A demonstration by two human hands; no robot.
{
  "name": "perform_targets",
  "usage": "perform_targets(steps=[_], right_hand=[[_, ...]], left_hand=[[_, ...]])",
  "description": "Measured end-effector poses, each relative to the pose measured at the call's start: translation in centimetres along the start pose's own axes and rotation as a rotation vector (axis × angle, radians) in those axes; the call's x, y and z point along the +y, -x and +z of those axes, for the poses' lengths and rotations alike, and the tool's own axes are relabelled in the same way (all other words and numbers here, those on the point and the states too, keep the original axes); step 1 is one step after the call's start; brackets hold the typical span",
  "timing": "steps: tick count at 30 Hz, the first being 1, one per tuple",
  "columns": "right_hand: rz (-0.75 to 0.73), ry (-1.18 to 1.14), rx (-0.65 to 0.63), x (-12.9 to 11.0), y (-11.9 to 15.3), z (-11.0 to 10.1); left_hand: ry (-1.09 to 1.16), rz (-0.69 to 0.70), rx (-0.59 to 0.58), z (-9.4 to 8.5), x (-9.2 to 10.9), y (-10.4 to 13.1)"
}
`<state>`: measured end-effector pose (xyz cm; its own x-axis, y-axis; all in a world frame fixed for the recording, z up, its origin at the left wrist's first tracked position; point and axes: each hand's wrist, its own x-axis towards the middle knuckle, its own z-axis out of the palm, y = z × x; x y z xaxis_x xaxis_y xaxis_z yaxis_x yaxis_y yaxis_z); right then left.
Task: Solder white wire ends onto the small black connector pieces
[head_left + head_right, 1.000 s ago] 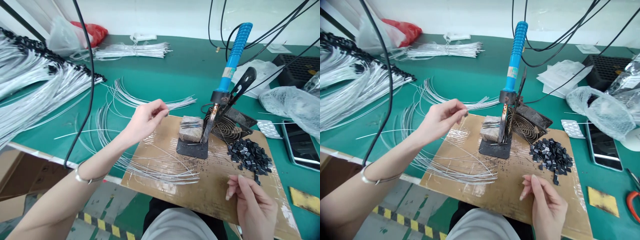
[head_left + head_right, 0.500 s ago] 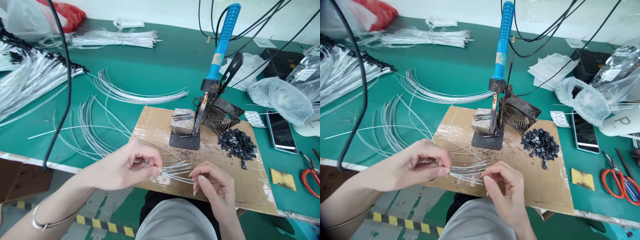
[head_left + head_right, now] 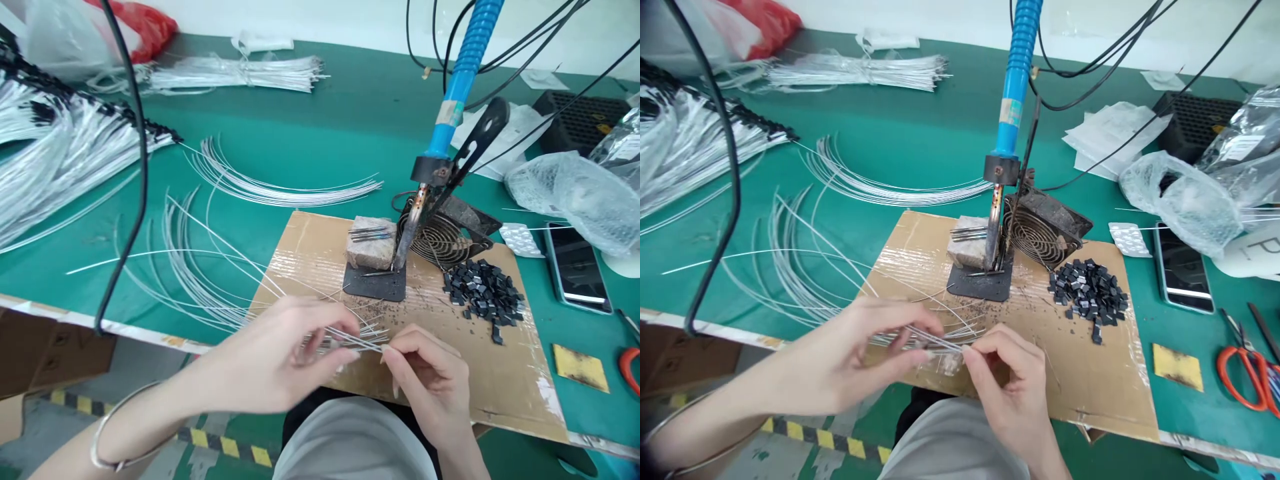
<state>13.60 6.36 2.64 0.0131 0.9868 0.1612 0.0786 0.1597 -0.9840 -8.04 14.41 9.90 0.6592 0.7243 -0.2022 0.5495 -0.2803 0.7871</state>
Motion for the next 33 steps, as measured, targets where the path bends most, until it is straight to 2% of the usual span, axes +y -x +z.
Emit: perform_targets(steps=[4,7,9,12,14,16,25,29,33], right_hand=[[-0.013,0.032,0.015,0.1,-0.3,0.4],[0.005,0.017,0.028,0.3,-0.5,0.4],[0.042,-0.032,0.045,0.4,-0.5,0.4],[0.125,-0.158,0.172,0.6,-0.6,0.2],[0.171,-0.227,0.271,0.8,-0.6,0.0],[0.189,-0.272,0.306,1.0,-0.7,-0.2],[0.267,-0.406,0.277,0.4,-0.8,1.5],[0.274,-0.456,0.248,0.4,-0.8,2.5],[0.244,-0.473,0.275,0.6,-0.8,3.0]], left_hand=[[-0.070,0.123,0.069,2.3,1.1,-0.4],[0.044,0.074,0.070,3.2,1.2,-1.0],[0.158,-0.007,0.059,3.3,1.0,-1.3],[0.310,-0.114,0.080,3.2,0.6,-1.6],[0.379,-0.153,0.106,3.0,0.5,-1.8],[0.433,-0.162,0.120,2.9,0.5,-1.9],[0.520,-0.130,0.151,2.9,0.7,-2.3],[0.485,-0.114,0.161,3.0,0.5,-2.2],[0.408,-0.107,0.185,3.2,0.5,-2.0]])
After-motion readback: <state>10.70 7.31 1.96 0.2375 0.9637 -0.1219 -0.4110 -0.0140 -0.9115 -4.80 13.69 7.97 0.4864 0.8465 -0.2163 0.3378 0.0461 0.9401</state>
